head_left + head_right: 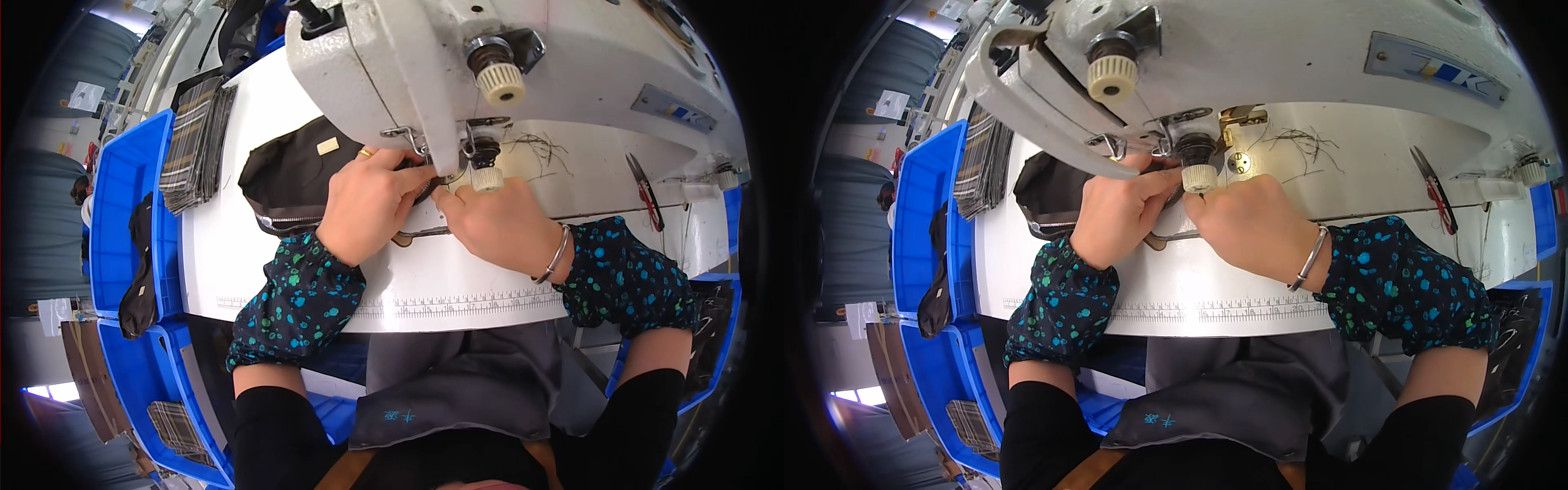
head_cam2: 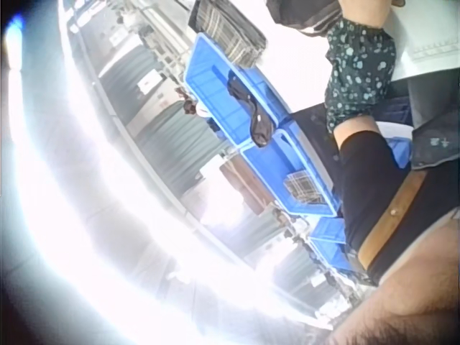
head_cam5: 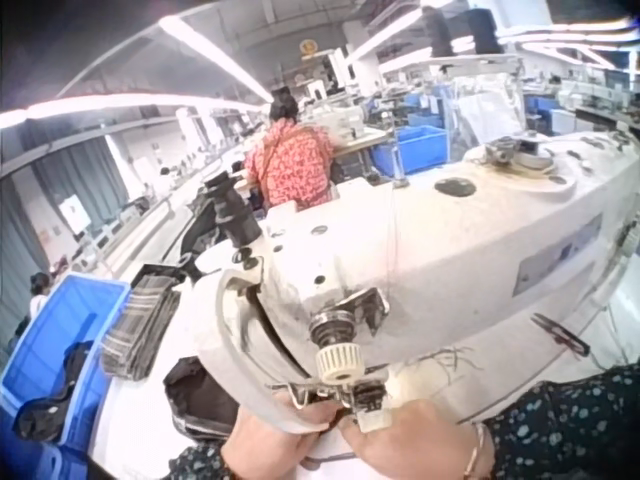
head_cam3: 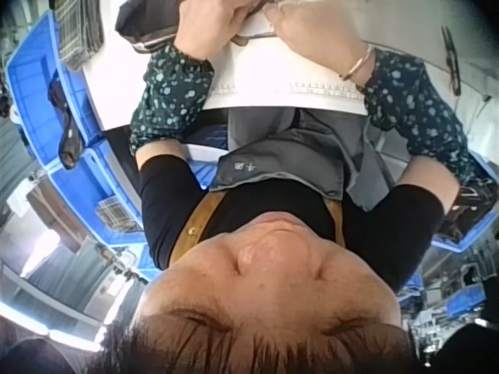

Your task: The person operates an industrial sewing machine to stitch a zipper onto a black fabric pouch. They guide the pouch under the needle, aligning the zipper tape, and sew along the edge. After completing the seam, they remove the pouch and place it into a blue bin before picking up another pouch to repeat the process.

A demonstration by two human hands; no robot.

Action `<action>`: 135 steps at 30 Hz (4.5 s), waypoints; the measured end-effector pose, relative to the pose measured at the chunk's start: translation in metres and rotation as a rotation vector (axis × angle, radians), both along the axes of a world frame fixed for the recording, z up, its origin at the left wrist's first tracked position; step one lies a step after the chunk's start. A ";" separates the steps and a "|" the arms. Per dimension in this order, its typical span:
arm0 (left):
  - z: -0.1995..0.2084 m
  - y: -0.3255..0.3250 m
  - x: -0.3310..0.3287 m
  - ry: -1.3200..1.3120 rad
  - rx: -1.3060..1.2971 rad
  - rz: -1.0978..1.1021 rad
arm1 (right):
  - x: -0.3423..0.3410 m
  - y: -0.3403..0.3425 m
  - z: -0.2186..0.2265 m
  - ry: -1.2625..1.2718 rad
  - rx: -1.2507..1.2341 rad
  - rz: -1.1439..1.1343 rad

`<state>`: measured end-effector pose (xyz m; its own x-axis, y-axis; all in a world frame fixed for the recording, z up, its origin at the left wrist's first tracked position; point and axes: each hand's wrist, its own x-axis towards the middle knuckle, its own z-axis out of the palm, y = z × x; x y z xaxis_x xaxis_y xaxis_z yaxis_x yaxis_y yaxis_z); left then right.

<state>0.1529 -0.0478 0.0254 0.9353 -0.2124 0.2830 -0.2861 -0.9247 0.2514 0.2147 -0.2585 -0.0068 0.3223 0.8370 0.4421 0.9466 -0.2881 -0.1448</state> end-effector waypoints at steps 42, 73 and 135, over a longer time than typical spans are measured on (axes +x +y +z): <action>0.038 0.020 0.017 0.319 -0.047 -0.289 | 0.001 -0.003 -0.003 -0.008 0.012 0.017; 0.015 0.009 -0.010 0.089 -0.015 -0.049 | 0.007 0.003 0.006 -0.104 0.076 0.106; 0.004 -0.003 0.002 -0.012 -0.046 0.006 | -0.006 -0.008 -0.003 0.025 -0.008 0.155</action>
